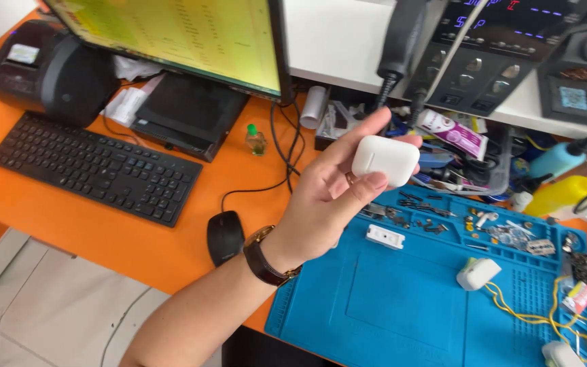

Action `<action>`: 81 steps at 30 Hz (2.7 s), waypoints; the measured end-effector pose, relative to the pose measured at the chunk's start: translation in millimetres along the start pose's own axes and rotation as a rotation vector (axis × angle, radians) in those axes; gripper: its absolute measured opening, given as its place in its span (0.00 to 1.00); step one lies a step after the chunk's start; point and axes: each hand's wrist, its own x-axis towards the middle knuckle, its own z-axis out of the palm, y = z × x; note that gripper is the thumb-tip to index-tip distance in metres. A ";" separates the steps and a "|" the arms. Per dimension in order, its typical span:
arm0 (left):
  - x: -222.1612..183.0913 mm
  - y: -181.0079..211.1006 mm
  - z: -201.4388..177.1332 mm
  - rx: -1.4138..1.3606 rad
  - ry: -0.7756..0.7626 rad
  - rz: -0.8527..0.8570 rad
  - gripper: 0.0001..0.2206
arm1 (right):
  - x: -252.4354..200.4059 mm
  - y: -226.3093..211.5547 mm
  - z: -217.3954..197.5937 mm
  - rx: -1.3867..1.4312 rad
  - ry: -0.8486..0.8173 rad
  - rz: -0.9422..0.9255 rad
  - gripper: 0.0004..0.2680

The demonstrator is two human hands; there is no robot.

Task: Inspecting a pair of wireless earbuds and their charging case to check for physical condition and functionality.

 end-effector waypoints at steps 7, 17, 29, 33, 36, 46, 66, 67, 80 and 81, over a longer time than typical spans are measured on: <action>-16.2 -36.5 19.5 0.391 -0.186 -0.005 0.40 | 93.0 -49.9 81.3 0.164 0.452 0.142 0.13; -22.0 -61.8 26.9 0.611 -0.388 -0.430 0.47 | 101.9 -10.1 92.5 0.162 0.154 0.226 0.08; -40.9 -75.2 26.9 0.692 -0.317 -0.068 0.42 | 87.3 -2.8 88.2 0.463 0.213 0.368 0.12; -34.4 -71.1 23.8 0.699 -0.305 -0.052 0.29 | 84.1 -8.7 92.2 0.441 0.294 0.306 0.12; -33.4 -73.0 22.0 0.707 -0.322 0.016 0.25 | 85.5 -12.2 93.2 0.364 0.333 0.253 0.12; -39.9 -67.5 25.7 0.610 -0.217 -0.008 0.29 | 82.3 -16.0 99.7 0.036 0.589 -0.057 0.07; -35.0 -51.5 22.1 0.778 -0.288 0.187 0.16 | 81.2 -17.2 91.5 0.056 0.346 -0.131 0.11; -35.1 -50.3 21.8 0.801 -0.296 0.195 0.15 | 79.8 -16.3 92.5 0.062 0.345 -0.127 0.11; -32.8 -44.2 22.6 0.871 -0.395 0.172 0.19 | 76.4 -13.4 88.6 0.055 0.254 -0.129 0.11; -30.7 -43.1 23.3 0.807 -0.392 0.149 0.18 | 78.1 -15.0 87.3 0.076 0.244 -0.115 0.10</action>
